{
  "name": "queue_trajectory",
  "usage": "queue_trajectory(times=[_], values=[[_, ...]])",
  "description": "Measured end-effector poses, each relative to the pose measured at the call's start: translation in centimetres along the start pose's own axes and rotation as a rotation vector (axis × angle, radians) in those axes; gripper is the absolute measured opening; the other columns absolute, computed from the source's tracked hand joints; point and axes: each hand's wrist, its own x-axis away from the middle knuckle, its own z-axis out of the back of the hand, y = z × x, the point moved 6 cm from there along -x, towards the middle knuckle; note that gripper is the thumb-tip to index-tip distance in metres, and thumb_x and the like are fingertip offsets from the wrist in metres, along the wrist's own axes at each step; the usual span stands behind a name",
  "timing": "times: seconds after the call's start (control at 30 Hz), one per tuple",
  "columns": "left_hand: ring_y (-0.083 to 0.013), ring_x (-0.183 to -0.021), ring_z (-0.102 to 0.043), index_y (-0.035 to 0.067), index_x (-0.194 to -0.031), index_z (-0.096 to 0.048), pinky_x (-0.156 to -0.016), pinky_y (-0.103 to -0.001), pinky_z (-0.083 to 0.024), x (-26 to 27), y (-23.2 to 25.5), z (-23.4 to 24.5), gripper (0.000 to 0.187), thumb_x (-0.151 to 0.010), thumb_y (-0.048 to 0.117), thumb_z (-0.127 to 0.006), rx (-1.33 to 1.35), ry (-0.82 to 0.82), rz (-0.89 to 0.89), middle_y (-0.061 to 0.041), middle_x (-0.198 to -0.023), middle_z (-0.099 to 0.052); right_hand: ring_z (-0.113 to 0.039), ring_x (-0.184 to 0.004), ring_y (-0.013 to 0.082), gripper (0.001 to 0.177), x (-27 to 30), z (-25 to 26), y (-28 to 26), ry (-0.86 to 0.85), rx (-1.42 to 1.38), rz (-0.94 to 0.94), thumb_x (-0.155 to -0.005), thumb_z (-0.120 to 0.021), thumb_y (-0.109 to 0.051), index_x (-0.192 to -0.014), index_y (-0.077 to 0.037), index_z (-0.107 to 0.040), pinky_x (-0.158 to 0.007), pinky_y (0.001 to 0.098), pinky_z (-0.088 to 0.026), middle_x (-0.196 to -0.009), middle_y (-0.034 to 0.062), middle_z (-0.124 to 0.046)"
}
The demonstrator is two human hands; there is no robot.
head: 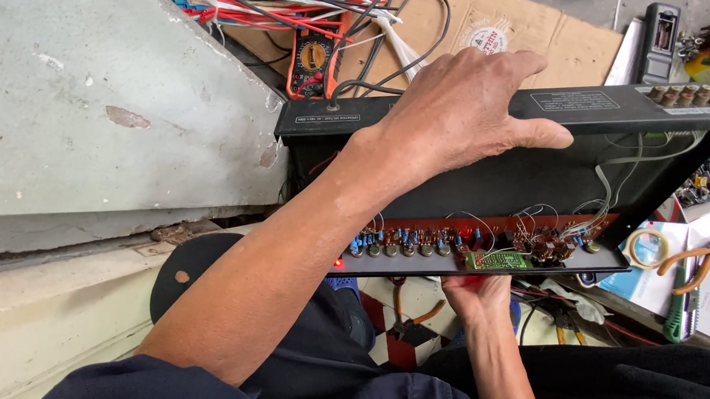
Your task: The person opens the casing of a black audio device to reveal the internal circuit board. They then use a magnifying glass and a flashlight to closely inspect the components and wiring on the board.
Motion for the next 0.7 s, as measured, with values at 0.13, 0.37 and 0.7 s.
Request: queue_trajectory(times=[0.13, 0.37, 0.7], values=[[-0.0472, -0.082, -0.068, 0.014, -0.120, -0.066, -0.066, -0.061, -0.050, 0.1, -0.1, -0.1, 0.074, -0.088, 0.081, -0.075, -0.022, -0.014, 0.008, -0.016, -0.085, -0.074, -0.073, -0.070, 0.0045, 0.011, -2.3, 0.8, 0.0, 0.009, 0.039, -0.020, -0.091, -0.078, -0.020, -0.089, -0.030, -0.074, -0.039, 0.0103, -0.037, -0.081, -0.0115, -0.078], [-0.0511, -0.083, -0.069, 0.015, -0.105, -0.064, -0.065, -0.060, -0.049, -0.2, -0.8, -0.5, 0.069, -0.088, 0.080, -0.075, -0.023, -0.013, 0.028, -0.018, -0.086, -0.077, -0.057, -0.057, 0.0004, 0.018, -1.8, 1.3, 0.2, 0.120, 0.066, -0.032, -0.089, -0.072, -0.012, -0.090, -0.031, -0.071, -0.044, 0.0116, -0.033, -0.083, -0.0043, -0.077], [-0.0545, -0.091, -0.070, 0.014, -0.108, -0.068, -0.071, -0.057, -0.051, -0.3, -1.3, -0.3, 0.062, -0.095, 0.074, -0.067, 0.012, -0.060, 0.039, -0.022, -0.091, -0.080, -0.080, -0.084, 0.0125, 0.004, -1.3, 0.3, 0.0, 0.018, -0.008, 0.005, -0.101, -0.078, -0.023, -0.102, -0.026, -0.081, -0.078, 0.0290, -0.069, -0.096, -0.0055, -0.085]])
